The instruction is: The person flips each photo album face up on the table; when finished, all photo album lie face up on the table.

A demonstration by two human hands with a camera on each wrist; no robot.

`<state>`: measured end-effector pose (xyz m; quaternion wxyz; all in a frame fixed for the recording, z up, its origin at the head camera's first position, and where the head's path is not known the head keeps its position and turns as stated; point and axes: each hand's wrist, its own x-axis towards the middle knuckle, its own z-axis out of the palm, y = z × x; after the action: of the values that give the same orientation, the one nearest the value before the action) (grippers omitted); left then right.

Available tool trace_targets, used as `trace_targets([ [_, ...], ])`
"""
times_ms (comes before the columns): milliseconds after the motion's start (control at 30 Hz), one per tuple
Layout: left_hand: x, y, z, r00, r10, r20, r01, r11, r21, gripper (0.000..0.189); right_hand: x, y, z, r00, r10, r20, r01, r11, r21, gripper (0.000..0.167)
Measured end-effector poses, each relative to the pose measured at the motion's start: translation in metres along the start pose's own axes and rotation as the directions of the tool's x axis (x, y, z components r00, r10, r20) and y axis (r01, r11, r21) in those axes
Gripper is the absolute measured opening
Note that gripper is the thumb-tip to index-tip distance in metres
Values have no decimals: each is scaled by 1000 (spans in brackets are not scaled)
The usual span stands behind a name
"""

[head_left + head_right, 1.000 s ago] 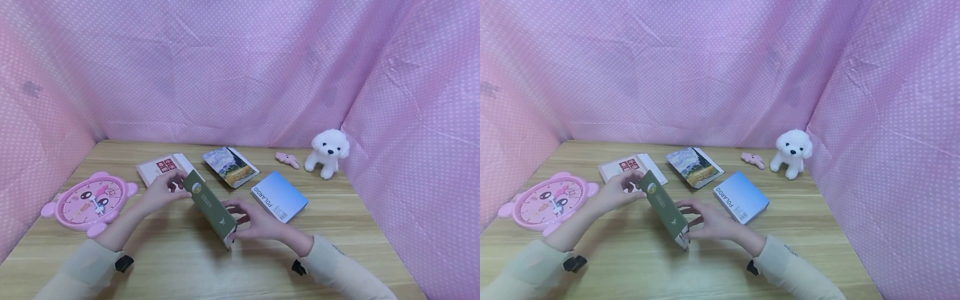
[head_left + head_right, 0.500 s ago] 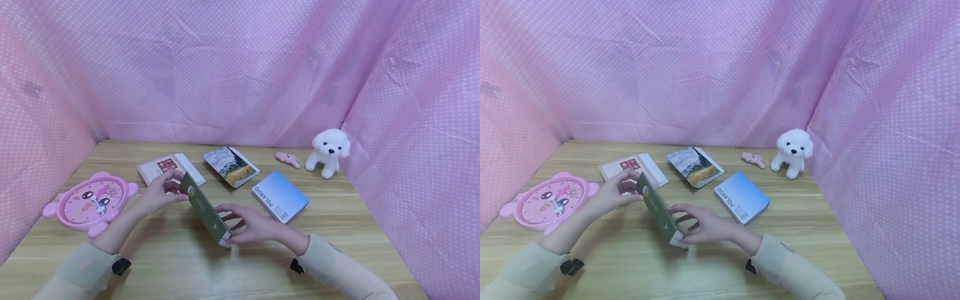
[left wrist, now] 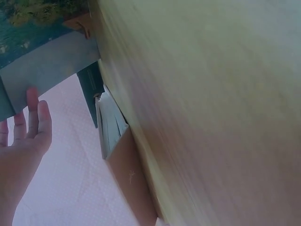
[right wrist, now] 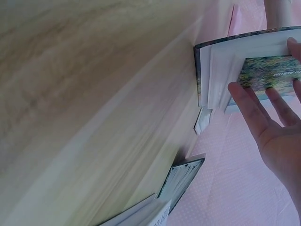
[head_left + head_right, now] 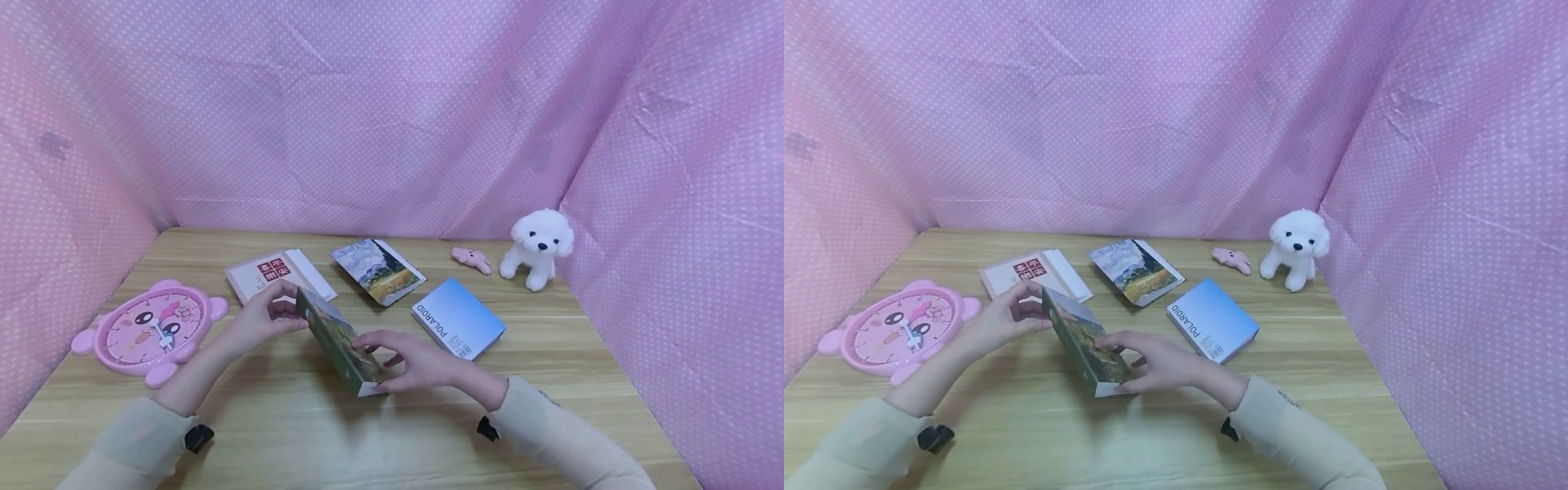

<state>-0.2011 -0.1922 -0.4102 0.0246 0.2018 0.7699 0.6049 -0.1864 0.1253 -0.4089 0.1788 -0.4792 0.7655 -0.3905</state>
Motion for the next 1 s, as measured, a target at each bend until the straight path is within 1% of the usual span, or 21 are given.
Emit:
trace_targets([
  [167, 0, -2, 0, 1000, -21, 8, 21, 1000, 8, 49, 0, 5, 0, 1000, -16, 0, 16, 999, -41, 64],
  [333, -1, -4, -1, 999, -42, 0, 42, 999, 26, 51, 1, 8, 1, 998, -52, -18, 48, 984, -174, 64],
  [433, -3, -6, -3, 999, -29, 13, 29, 999, 29, 46, 1, 10, 4, 999, -26, -24, 21, 983, -185, 64],
  [533, -4, -8, -5, 999, -36, 34, 34, 998, 51, 38, 2, 11, 7, 999, 26, -30, -30, 989, -146, 64],
  [567, -5, -8, -6, 998, -45, 38, 43, 998, 53, 36, 2, 11, 8, 998, 46, -31, -50, 992, -119, 64],
  [667, -5, -11, -8, 995, -88, 45, 84, 993, 80, 34, 3, 11, 10, 996, 74, -39, -78, 992, -104, 65],
  [767, -6, -15, -10, 992, -118, 54, 112, 988, 102, 33, 4, 11, 10, 995, 96, -37, -99, 991, -87, 66],
  [867, -7, -18, -12, 989, -122, 81, 110, 985, 135, 30, 3, 12, 11, 993, 111, -28, -113, 988, -106, 66],
  [1000, -10, -21, -16, 986, -123, 111, 101, 977, 185, 24, 2, 14, 12, 991, 131, -27, -134, 971, -196, 68],
])
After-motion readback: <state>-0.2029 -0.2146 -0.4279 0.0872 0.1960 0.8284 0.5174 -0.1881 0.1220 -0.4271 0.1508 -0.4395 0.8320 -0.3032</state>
